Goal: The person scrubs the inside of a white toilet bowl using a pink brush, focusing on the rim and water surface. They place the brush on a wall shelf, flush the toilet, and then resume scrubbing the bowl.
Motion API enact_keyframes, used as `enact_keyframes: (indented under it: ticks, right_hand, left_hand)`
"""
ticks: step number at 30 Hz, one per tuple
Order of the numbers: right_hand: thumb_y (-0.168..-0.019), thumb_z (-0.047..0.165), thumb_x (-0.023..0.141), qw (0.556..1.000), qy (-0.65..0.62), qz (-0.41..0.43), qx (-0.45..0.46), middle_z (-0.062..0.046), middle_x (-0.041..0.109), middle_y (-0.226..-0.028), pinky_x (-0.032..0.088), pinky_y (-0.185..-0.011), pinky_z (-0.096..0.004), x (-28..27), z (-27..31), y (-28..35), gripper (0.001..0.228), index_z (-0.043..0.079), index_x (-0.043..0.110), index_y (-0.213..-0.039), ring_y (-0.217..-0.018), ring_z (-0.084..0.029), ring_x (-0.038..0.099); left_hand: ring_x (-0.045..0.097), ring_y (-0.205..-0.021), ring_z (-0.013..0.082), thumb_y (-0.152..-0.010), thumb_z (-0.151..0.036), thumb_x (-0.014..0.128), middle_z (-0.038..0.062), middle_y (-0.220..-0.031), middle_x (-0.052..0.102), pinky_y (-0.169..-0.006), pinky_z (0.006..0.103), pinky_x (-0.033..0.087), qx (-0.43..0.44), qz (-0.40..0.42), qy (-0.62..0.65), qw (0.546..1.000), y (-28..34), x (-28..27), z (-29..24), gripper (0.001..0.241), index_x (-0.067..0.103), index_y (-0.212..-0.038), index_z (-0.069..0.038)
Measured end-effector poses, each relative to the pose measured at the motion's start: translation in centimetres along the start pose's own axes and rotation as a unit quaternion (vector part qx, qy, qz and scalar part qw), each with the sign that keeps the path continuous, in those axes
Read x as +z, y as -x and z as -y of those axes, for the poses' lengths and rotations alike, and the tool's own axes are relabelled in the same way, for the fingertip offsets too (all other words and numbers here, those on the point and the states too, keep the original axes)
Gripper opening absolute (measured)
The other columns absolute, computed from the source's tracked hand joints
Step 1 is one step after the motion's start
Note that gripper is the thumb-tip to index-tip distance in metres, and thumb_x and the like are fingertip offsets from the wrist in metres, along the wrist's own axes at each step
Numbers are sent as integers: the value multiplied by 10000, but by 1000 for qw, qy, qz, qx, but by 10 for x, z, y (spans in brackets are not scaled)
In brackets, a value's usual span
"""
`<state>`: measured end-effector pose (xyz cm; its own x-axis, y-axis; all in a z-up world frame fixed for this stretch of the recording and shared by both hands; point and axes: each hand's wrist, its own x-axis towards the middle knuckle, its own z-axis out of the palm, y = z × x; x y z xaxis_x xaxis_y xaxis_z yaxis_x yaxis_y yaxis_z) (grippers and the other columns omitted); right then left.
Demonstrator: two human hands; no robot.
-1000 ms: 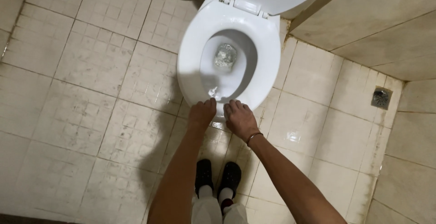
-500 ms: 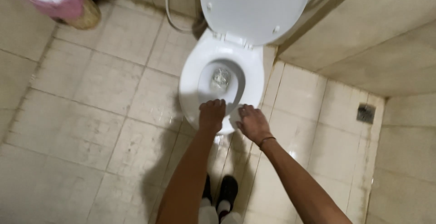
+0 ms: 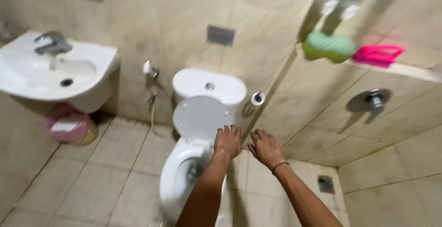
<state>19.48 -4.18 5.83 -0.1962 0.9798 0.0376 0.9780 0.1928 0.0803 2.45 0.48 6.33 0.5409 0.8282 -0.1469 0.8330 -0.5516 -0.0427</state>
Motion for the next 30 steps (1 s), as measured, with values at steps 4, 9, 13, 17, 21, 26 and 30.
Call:
enact_keyframes:
  ticks: [4, 9, 13, 17, 21, 26, 30]
  right_hand:
    - [-939, 379, 645, 998, 1, -52, 21, -130, 604, -1282, 463, -1008, -436, -54, -60, -18, 483, 32, 608, -1273, -1226, -285, 551]
    - [-901, 338, 669, 989, 17, -149, -4, -136, 628, -1197, 478, -932, -460, -111, -167, -31, 436, 28, 640, -1206, -1132, -311, 581]
    - [-890, 301, 685, 978, -10, -207, -8, -123, 642, -1064, 491, -950, -459, -150, -250, -16, 350, 50, 655, -1132, -1084, -312, 602]
    - [-878, 240, 691, 984, 19, -177, 13, -140, 642, -1033, 502, -893, -469, -172, -320, -19, 274, 51, 653, -1073, -1056, -332, 608]
    - [-870, 214, 675, 979, 45, -196, 31, -123, 654, -1037, 501, -891, -465, -178, -376, -33, 243, 58, 642, -1054, -1058, -318, 620]
    - [-860, 157, 642, 978, 99, -157, 95, -127, 667, -1084, 484, -929, -474, -173, -446, -61, 339, 73, 620, -1187, -1091, -308, 622]
    - [-854, 163, 645, 968, 125, -174, 130, -160, 658, -1198, 476, -976, -465, -158, -487, -74, 474, 56, 578, -1311, -1161, -326, 613]
  left_hand:
    - [455, -1352, 342, -877, -440, 725, 163, -1514, 418, -1043, 505, 432, 21, -16, -24, 999, -51, -62, -23, 883, 299, -1543, -46]
    - [482, -1355, 328, -873, -400, 715, 136, -1506, 468, -1058, 487, 449, 3, -108, -14, 994, -135, -113, -63, 808, 364, -1531, -88]
    - [516, -1288, 319, -879, -349, 694, 141, -1481, 466, -975, 507, 489, 8, -113, 8, 994, -161, -175, -125, 777, 347, -1531, -110]
    - [559, -1271, 298, -876, -318, 688, 120, -1390, 545, -993, 478, 501, 37, -151, 38, 987, -188, -215, -170, 704, 427, -1498, -116]
    - [561, -1248, 300, -860, -309, 692, 132, -1362, 551, -964, 466, 506, 74, -183, 22, 980, -242, -231, -202, 700, 428, -1470, -90]
    - [565, -1275, 299, -884, -237, 649, 139, -1390, 574, -991, 469, 506, 125, -223, 52, 965, -335, -219, -244, 650, 441, -1482, -89]
    - [553, -1328, 285, -916, -236, 605, 148, -1413, 571, -1027, 452, 503, 154, -163, 43, 974, -340, -260, -270, 577, 469, -1451, -72]
